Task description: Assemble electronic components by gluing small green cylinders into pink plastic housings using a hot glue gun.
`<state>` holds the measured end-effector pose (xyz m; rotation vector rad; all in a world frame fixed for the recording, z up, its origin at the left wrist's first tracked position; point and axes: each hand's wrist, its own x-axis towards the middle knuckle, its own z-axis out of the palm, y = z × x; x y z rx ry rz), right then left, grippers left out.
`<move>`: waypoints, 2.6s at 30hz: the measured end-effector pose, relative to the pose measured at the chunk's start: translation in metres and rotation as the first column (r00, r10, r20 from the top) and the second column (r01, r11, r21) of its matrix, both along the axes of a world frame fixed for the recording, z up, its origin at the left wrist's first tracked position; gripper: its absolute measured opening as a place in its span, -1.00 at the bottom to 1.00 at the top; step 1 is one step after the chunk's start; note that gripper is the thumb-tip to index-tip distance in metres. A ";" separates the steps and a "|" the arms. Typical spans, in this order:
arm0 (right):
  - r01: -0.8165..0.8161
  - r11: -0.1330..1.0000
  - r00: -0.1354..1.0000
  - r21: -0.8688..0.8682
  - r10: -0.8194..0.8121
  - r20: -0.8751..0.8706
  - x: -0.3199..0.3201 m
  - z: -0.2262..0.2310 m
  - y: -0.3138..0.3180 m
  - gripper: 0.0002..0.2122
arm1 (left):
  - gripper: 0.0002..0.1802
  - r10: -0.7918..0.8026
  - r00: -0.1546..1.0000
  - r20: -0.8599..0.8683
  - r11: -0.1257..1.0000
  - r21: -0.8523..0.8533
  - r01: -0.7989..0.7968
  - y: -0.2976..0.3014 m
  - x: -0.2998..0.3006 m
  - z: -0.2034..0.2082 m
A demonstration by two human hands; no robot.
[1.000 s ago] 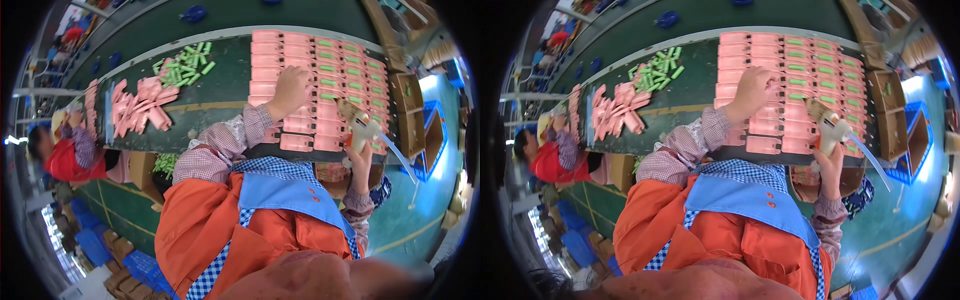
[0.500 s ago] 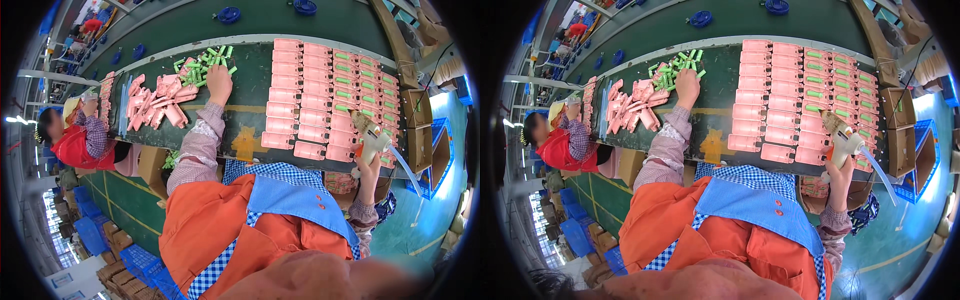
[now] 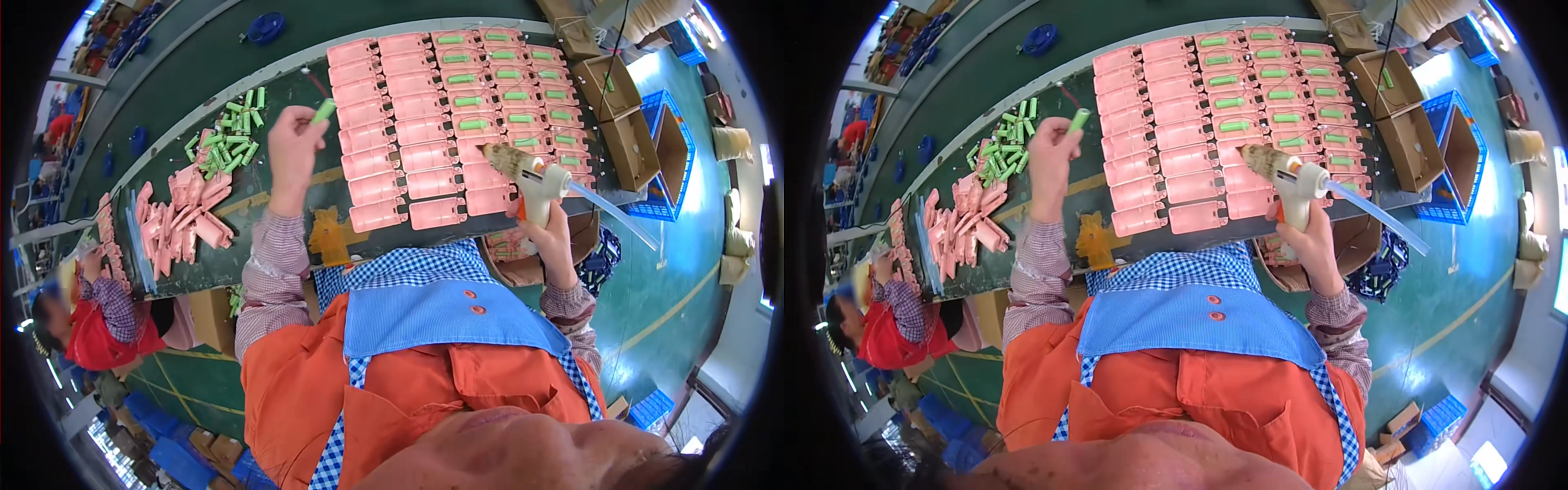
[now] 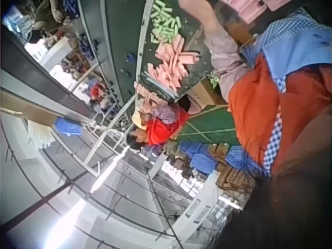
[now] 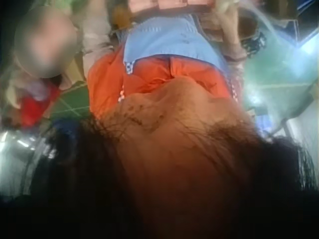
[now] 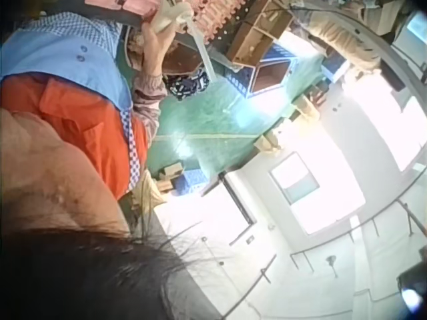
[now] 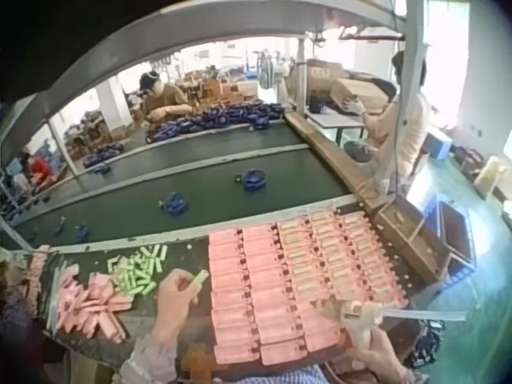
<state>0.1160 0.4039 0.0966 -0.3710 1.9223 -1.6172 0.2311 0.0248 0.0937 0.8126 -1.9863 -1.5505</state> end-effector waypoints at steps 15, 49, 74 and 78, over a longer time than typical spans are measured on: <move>0.003 0.998 1.000 0.066 -0.002 -0.026 -0.002 -0.011 0.010 -0.67 | -0.78 -0.326 0.945 0.025 0.851 -0.428 0.305 0.145 -0.083 -0.051; 0.072 0.997 0.997 0.023 -0.072 0.004 0.012 -0.006 0.013 -0.77 | -0.83 -0.302 0.951 0.064 0.652 -0.714 0.255 0.143 -0.087 -0.054; 0.040 0.998 0.993 0.039 -0.036 -0.111 0.016 -0.005 0.008 -0.67 | -0.87 0.545 0.819 0.177 0.311 -0.950 -0.001 -0.094 0.076 -0.074; 0.047 0.999 0.993 -0.002 -0.047 -0.110 0.017 -0.002 0.011 -0.67 | -0.86 0.376 0.925 -0.054 0.544 -0.795 -0.267 -0.094 0.083 -0.054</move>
